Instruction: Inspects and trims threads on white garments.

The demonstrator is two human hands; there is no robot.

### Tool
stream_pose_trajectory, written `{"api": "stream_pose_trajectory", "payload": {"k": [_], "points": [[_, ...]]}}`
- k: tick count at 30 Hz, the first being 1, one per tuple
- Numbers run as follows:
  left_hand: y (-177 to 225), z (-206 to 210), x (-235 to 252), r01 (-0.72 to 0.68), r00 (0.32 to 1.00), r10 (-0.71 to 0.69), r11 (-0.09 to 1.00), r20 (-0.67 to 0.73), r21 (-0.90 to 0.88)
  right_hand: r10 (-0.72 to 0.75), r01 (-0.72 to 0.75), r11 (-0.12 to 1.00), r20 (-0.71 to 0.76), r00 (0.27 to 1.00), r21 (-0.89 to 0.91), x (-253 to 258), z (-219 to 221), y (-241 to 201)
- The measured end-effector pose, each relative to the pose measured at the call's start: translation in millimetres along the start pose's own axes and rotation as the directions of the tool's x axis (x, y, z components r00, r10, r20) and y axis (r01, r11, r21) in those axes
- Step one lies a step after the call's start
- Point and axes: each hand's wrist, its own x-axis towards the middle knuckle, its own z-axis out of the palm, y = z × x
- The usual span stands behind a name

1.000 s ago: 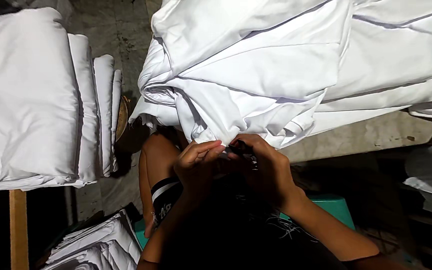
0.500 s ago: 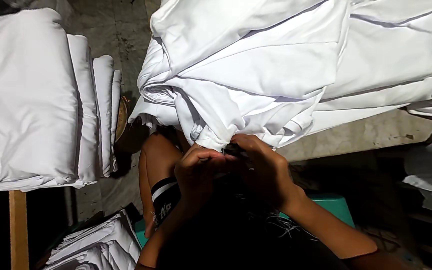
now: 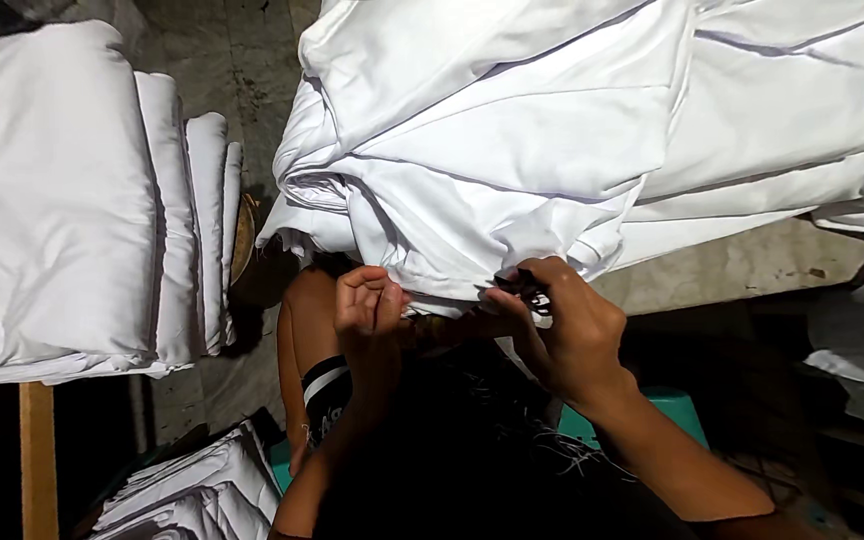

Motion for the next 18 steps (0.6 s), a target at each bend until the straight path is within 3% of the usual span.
{"api": "stream_pose_trajectory", "payload": {"k": [2,5,13,15,18], "points": [[-7.4,-1.8,6.6,-0.156,0.987,0.160,0.957,0.007,0.245,-0.014,0.014,1.000,-0.011,1.000,-0.014,-1.7,-0.7,-0.4],[-8.1,-1.2,13.6,-0.284,0.958,0.261,0.912,0.116,0.294,-0.015,0.015,1.000,0.001,1.000,-0.016,-3.8,1.3,-0.6],[10.4,-6.7,18.9,0.092,0.962,-0.146,0.969,0.231,0.229,0.033,-0.034,0.999,0.070,0.997,0.022,-7.8,8.2,1.2],[10.3,-1.3,18.9,0.124,0.956,-0.165,0.977,0.244,0.172,0.115,-0.128,0.986,0.130,0.985,0.104,-6.0,10.4,0.6],[5.6,6.0,18.6,0.068,0.964,-0.080,0.996,0.254,0.055,0.330,-0.383,0.887,0.226,0.917,0.257,0.7,15.9,3.7]]}}
